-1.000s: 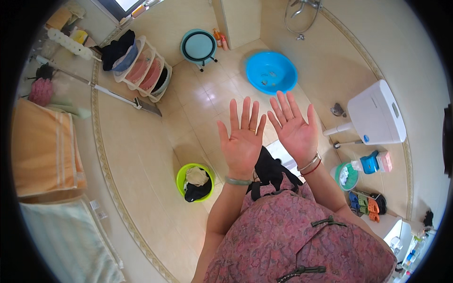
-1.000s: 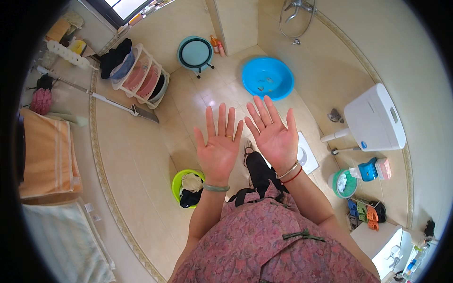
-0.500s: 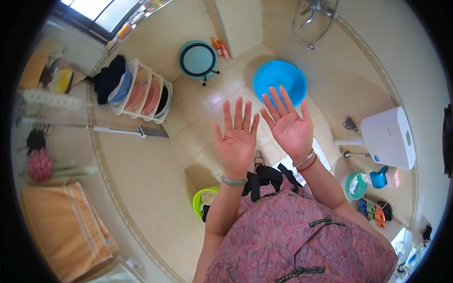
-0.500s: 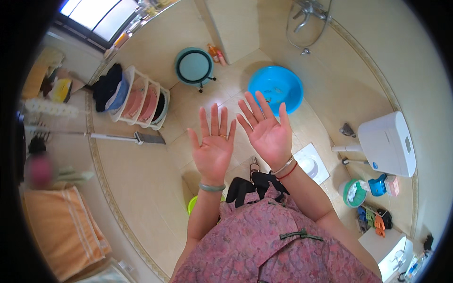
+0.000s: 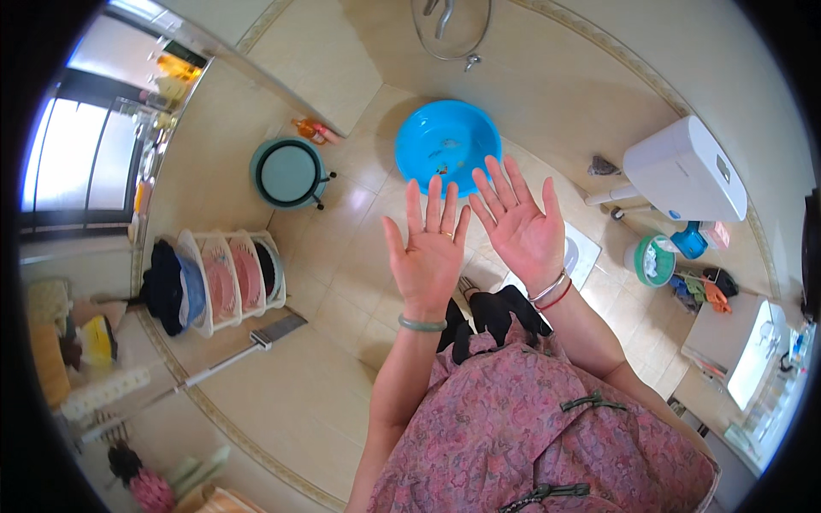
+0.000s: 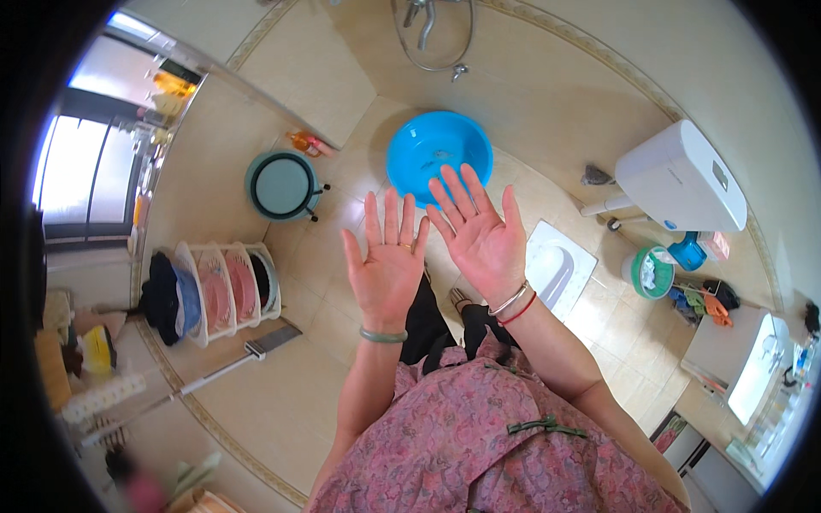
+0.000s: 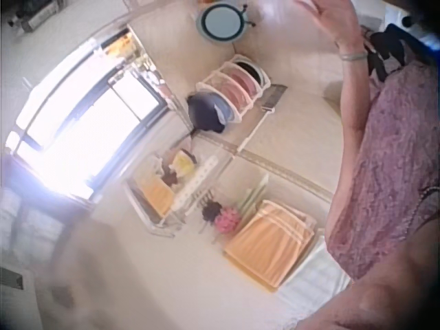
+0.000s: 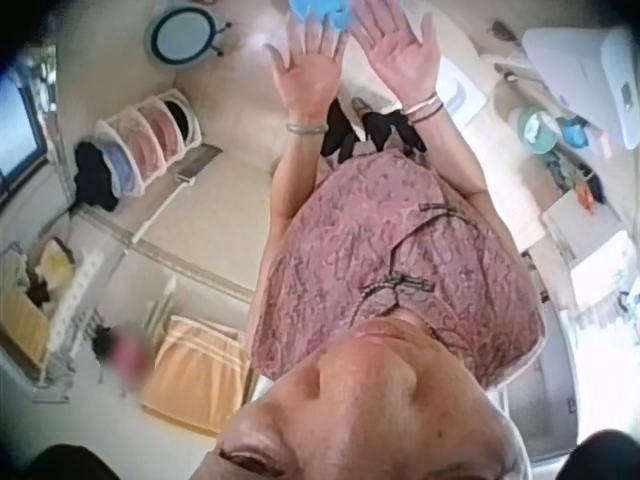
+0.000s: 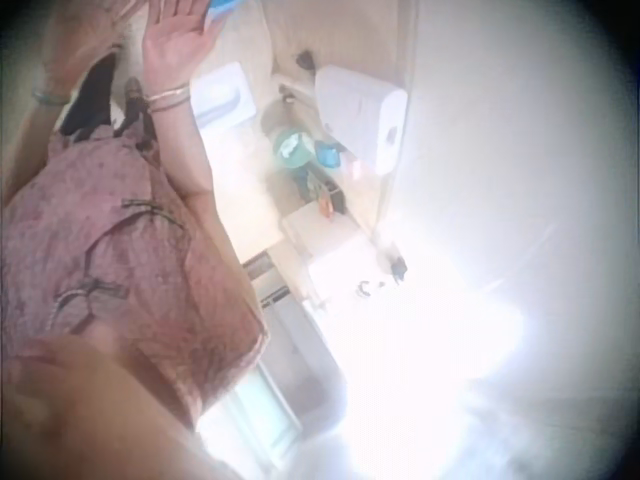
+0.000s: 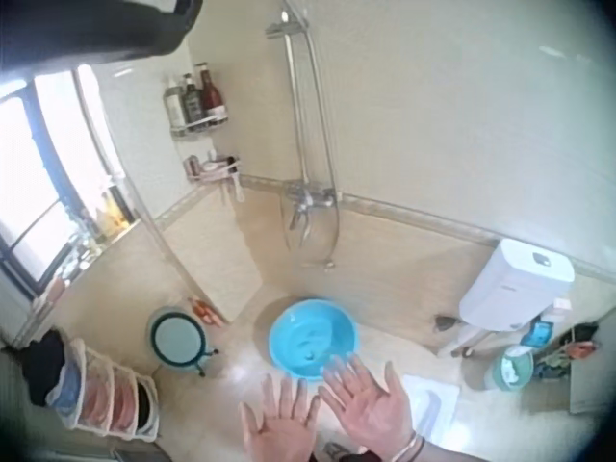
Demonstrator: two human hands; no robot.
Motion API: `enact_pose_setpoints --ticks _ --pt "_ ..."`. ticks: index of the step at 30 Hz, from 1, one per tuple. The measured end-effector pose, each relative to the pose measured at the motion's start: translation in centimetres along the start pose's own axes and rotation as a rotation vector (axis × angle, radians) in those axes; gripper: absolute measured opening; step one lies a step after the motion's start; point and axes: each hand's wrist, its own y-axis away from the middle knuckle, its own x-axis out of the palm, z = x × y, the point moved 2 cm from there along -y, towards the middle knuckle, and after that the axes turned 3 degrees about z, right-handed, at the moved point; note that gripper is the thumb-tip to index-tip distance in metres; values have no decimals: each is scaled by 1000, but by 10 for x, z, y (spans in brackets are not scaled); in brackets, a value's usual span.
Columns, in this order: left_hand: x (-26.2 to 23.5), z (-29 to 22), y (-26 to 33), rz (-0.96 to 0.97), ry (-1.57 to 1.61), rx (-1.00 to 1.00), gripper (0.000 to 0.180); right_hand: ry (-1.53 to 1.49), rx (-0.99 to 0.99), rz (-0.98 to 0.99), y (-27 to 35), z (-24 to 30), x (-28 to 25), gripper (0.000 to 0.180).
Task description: The person collects various pieces of clothing from a laundry basket and a small stool, placing them into a blue basin. They then turn on a shower head to fill the basin with water and proceed to wash the clothes by hand, agitating and submerging the items in the water.
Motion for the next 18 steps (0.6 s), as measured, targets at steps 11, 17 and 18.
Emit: enact_pose_setpoints --ticks 11,17,18 --pt "-8 -48 -110 -37 -4 -149 61 15 -145 -50 -99 -5 -3 62" --pt "-6 -68 -166 -50 32 -257 56 54 -242 -73 -144 -7 2 63" --pt "-5 -69 -173 -45 32 -274 56 59 -254 -80 -149 -7 2 63"
